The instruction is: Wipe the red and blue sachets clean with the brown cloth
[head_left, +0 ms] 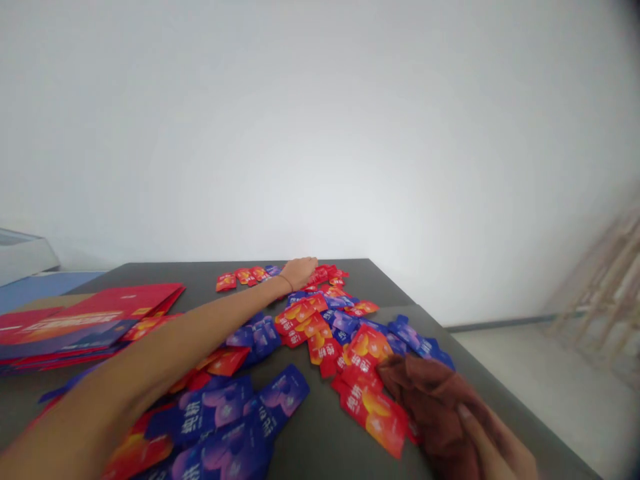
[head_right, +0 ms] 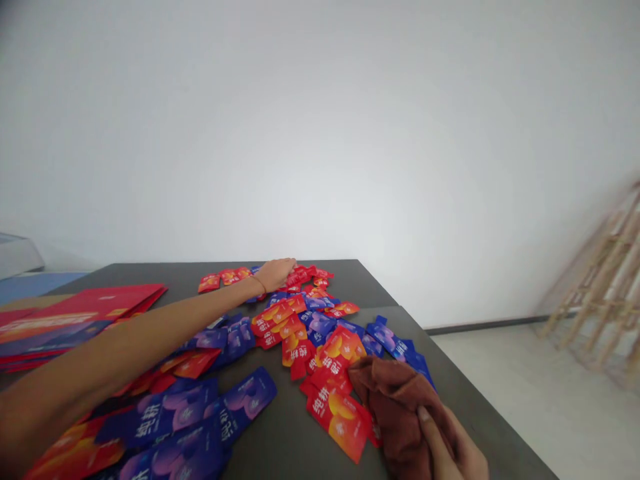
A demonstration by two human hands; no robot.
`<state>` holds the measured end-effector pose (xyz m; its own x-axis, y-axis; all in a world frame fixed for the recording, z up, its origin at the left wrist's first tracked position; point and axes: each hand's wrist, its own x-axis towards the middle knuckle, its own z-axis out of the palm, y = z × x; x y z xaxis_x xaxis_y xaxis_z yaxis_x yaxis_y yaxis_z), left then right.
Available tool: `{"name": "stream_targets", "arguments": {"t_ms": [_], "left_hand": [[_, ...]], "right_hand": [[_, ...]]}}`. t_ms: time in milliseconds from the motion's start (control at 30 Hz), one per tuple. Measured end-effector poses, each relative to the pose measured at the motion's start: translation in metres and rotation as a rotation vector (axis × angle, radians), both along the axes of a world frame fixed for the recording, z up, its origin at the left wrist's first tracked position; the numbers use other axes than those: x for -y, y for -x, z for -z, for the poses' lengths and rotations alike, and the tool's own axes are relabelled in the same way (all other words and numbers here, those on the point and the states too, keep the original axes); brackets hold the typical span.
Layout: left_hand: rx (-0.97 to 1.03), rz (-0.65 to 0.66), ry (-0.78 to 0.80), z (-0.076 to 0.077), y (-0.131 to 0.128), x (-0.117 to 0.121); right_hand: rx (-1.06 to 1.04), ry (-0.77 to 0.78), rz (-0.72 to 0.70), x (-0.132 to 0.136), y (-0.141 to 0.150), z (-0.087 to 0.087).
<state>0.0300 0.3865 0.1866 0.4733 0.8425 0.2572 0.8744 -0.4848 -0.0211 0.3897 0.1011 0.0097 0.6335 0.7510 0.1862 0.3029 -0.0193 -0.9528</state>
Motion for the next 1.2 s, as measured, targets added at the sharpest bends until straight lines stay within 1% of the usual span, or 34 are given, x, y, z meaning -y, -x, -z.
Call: {"name": "stream_targets", "arguments": {"t_ms": [100, 167, 233, 300, 400, 467, 567, 633, 700, 733, 800, 833, 900, 967, 1033, 1100, 1133, 1200], "left_hand": [[0.020, 0.177, 0.070, 0.010, -0.010, 0.053], [0.041, 0.286, 0.111, 0.016, -0.013, 0.089], [0.068, 0.373, 0.131, 0.016, -0.014, 0.119], [0.092, 0.447, 0.140, 0.011, -0.012, 0.143], [0.064, 0.594, 0.200, 0.006, -0.008, 0.165], [-0.025, 0.732, 0.296, 0.010, -0.007, 0.175], [-0.210, 0.911, 0.445, 0.030, -0.012, 0.185], [-0.315, 0.966, 0.480, 0.047, -0.022, 0.189], [-0.386, 0.983, 0.447, 0.058, -0.033, 0.192], [-0.405, 0.981, 0.405, 0.061, -0.038, 0.194], [-0.410, 0.952, 0.278, 0.060, -0.044, 0.205], [-0.397, 0.925, 0.199, 0.058, -0.044, 0.214], [-0.354, 0.856, 0.042, 0.054, -0.040, 0.242], [-0.294, 0.817, -0.074, 0.057, -0.032, 0.281], [-0.241, 0.800, -0.154, 0.068, -0.024, 0.324], [-0.189, 0.795, -0.232, 0.087, -0.017, 0.360], [-0.157, 0.746, -0.337, 0.097, -0.015, 0.372], [-0.140, 0.665, -0.334, 0.113, -0.013, 0.385]], "right_hand": [[0.005, -0.047, -0.031, 0.000, 0.010, -0.012], [-0.007, -0.091, -0.051, -0.002, 0.015, -0.017], [-0.021, -0.133, -0.055, -0.003, 0.017, -0.018], [-0.022, -0.151, -0.066, -0.004, 0.017, -0.018], [-0.023, -0.166, -0.084, -0.004, 0.017, -0.017], [-0.022, -0.173, -0.085, -0.004, 0.017, -0.017], [-0.016, -0.173, -0.067, -0.004, 0.015, -0.018], [-0.012, -0.163, -0.050, -0.003, 0.013, -0.018], [-0.008, -0.147, -0.042, -0.002, 0.013, -0.018], [-0.006, -0.139, -0.039, -0.002, 0.012, -0.019], [-0.004, -0.128, -0.034, 0.000, 0.013, -0.020], [-0.004, -0.124, -0.031, 0.001, 0.013, -0.021], [-0.004, -0.120, -0.025, 0.002, 0.015, -0.023], [-0.002, -0.113, -0.024, 0.005, 0.016, -0.025], [-0.013, -0.102, -0.015, 0.007, 0.018, -0.028], [-0.032, -0.093, 0.003, 0.009, 0.019, -0.031], [-0.039, -0.089, 0.010, 0.010, 0.020, -0.033], [-0.040, -0.080, 0.021, 0.012, 0.020, -0.035]]}}
